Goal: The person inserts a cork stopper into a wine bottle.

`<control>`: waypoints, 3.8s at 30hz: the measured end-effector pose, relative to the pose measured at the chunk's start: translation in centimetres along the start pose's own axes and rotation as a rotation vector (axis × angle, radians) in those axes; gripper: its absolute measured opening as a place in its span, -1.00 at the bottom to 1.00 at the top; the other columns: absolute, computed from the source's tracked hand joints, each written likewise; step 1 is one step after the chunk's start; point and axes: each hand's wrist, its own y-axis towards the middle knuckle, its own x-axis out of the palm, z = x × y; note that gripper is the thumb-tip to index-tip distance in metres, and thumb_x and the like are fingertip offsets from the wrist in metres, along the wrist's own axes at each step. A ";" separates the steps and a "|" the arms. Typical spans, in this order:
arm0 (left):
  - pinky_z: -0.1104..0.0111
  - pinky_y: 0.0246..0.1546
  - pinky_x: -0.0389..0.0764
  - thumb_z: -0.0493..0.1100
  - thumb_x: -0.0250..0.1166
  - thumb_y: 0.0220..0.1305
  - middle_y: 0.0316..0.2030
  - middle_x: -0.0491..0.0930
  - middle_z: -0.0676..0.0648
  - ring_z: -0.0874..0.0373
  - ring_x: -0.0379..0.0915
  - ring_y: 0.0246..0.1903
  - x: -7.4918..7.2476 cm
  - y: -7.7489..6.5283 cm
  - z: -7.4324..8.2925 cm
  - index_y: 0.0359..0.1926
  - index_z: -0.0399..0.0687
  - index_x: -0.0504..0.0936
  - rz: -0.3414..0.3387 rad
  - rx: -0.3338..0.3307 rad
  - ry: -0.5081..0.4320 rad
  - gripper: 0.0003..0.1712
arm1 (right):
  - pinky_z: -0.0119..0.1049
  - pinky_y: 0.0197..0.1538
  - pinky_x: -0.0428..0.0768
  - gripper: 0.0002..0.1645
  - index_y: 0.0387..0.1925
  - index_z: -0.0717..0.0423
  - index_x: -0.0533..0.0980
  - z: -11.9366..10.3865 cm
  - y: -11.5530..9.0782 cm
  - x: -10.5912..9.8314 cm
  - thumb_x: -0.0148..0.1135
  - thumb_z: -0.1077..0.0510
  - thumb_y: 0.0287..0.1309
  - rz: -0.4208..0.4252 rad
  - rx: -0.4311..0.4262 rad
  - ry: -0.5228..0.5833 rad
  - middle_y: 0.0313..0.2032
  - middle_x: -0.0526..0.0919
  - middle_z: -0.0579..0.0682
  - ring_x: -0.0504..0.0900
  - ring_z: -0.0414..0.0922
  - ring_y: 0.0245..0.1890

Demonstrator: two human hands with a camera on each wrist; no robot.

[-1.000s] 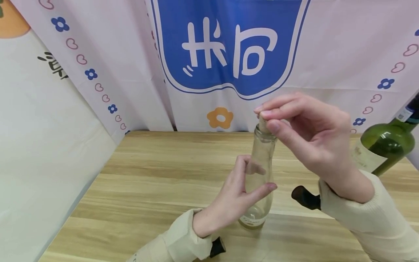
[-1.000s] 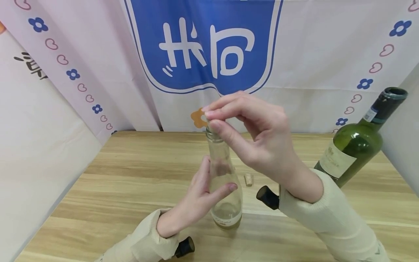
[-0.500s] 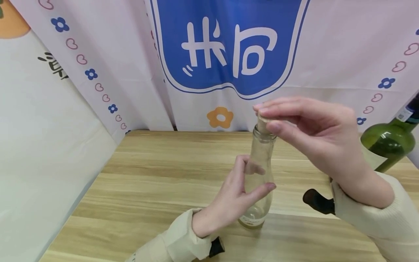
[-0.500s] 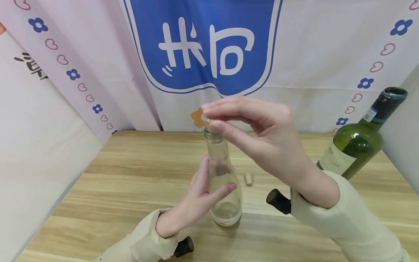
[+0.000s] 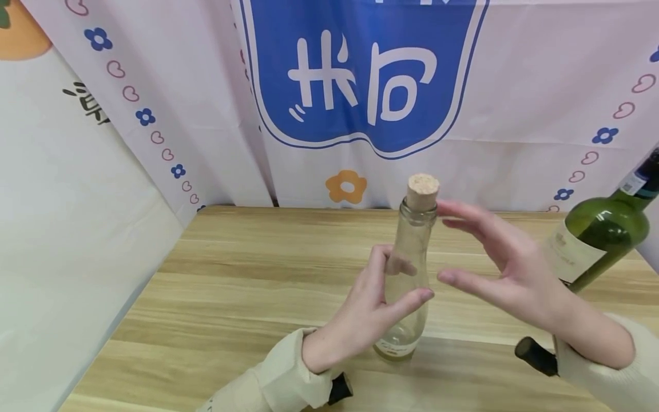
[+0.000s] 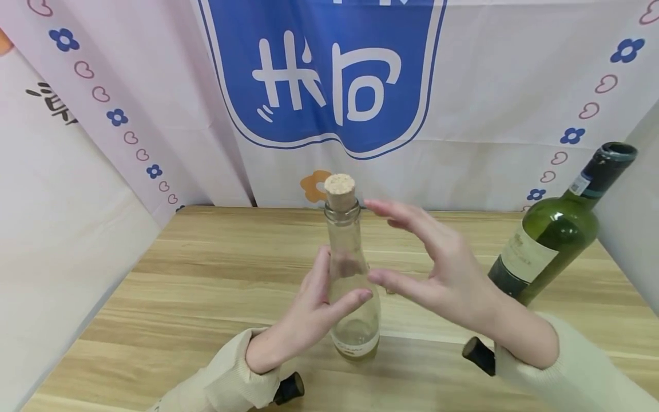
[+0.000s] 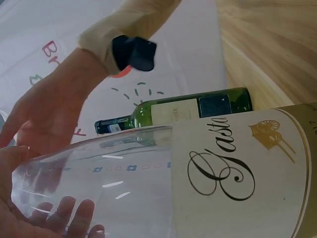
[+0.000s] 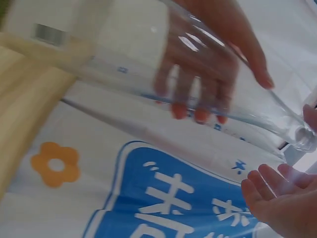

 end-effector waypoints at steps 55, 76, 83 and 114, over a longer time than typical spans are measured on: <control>0.26 0.01 0.43 -0.02 0.16 0.25 -0.14 0.51 -0.16 0.08 0.43 -0.05 -1.2 -0.8 -0.4 -0.04 -0.23 0.33 0.125 0.194 -0.044 -0.57 | -0.12 -0.02 0.50 0.01 0.23 -0.06 0.14 5.1 -6.5 8.7 0.41 -0.23 -0.24 -0.257 0.394 -0.185 0.06 0.44 -0.19 0.44 -0.17 0.04; 0.23 0.08 0.38 -0.06 0.18 0.23 -0.08 0.45 -0.35 0.10 0.41 -0.03 -9.6 0.5 -0.8 0.03 -0.50 0.29 0.356 0.174 -0.083 -0.42 | -0.24 -0.01 0.49 0.14 0.34 -0.03 -0.02 7.1 2.8 13.1 0.47 -0.02 -0.21 -0.248 0.393 -0.049 0.14 0.37 0.05 0.44 -0.10 0.05; 0.32 0.00 0.41 -0.23 0.14 0.25 -0.09 0.47 -0.20 0.08 0.40 -0.01 -12.3 1.1 -1.2 0.06 -0.43 0.30 0.438 0.152 -0.067 -0.56 | -0.24 0.05 0.44 0.08 0.29 0.11 0.08 8.2 5.9 15.4 0.50 0.07 -0.24 -0.198 0.383 -0.039 0.10 0.41 0.04 0.43 -0.11 0.06; 0.38 0.03 0.38 -0.33 0.13 0.23 -0.19 0.52 0.05 0.16 0.41 -0.11 -20.2 2.5 -8.7 0.02 -0.17 0.40 0.625 0.051 -0.066 -0.68 | -0.27 0.15 0.35 0.11 0.31 0.16 0.07 14.1 12.0 25.0 0.51 0.12 -0.25 0.004 0.675 0.058 0.19 0.33 0.14 0.35 -0.03 0.15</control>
